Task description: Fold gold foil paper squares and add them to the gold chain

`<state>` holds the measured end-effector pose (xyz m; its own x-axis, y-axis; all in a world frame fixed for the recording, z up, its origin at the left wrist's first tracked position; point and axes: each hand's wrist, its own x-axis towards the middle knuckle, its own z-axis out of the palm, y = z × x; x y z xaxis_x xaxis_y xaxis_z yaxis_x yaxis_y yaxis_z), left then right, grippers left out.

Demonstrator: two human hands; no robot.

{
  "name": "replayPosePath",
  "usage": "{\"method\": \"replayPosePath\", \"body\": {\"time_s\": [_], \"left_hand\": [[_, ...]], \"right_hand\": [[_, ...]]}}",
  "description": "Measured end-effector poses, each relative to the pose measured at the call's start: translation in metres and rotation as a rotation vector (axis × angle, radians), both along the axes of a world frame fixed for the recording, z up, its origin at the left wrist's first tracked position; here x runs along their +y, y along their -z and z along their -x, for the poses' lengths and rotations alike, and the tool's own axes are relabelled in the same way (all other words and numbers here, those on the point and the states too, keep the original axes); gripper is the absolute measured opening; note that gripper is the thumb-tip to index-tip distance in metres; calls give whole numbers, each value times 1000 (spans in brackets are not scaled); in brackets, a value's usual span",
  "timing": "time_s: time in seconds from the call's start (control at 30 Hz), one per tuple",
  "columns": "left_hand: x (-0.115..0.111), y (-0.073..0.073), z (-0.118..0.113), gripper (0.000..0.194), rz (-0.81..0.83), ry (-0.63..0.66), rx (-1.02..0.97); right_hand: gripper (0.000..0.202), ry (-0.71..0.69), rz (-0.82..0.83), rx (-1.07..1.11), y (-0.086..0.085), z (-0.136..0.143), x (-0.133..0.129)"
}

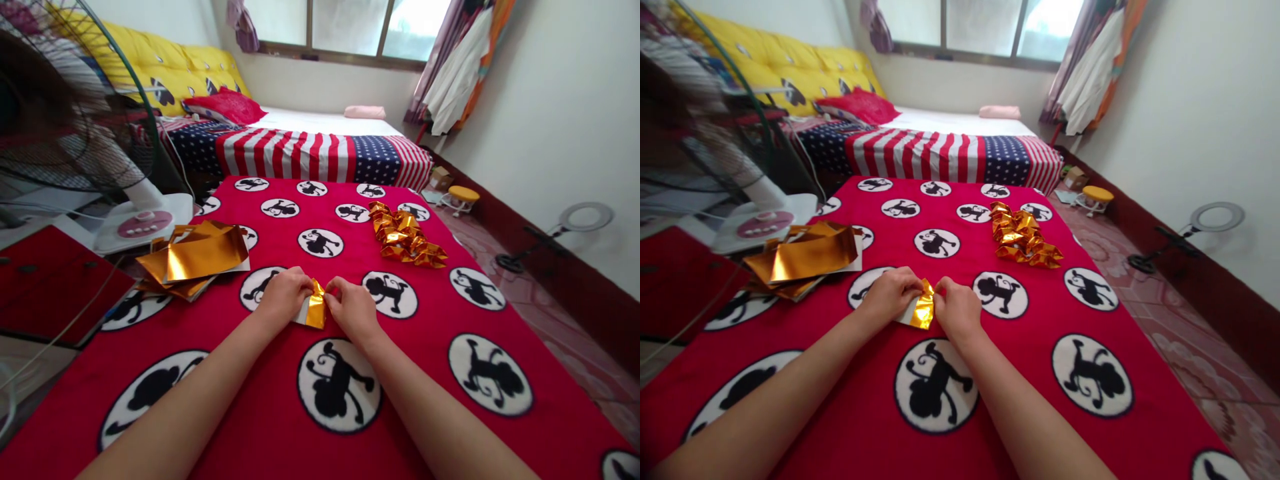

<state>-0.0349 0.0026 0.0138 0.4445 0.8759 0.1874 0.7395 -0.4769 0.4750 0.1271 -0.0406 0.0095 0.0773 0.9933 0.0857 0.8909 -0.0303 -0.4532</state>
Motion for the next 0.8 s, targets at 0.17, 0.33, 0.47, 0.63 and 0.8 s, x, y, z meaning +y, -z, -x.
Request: {"method": "replayPosePath", "body": {"time_s": [0.17,0.33,0.47,0.63,0.8], "left_hand": [[-18,1,-1,23,-34,38,-21],[-34,0,7,20,-34,182,-80],[-41,8,13,47,-47,230,-119],[-37,15,11,48,-51,224,-139],[-21,8,8,44,-31,287,-169]], "right_hand": [[12,-77,-60,43,3,-4,-8],[21,-147,-148,73,7,-6,-18],[27,-166,-181,89,8,-6,-20],[29,-191,-253,132,11,-8,-18],[29,-225,-319,160,13,-13,-12]]}}
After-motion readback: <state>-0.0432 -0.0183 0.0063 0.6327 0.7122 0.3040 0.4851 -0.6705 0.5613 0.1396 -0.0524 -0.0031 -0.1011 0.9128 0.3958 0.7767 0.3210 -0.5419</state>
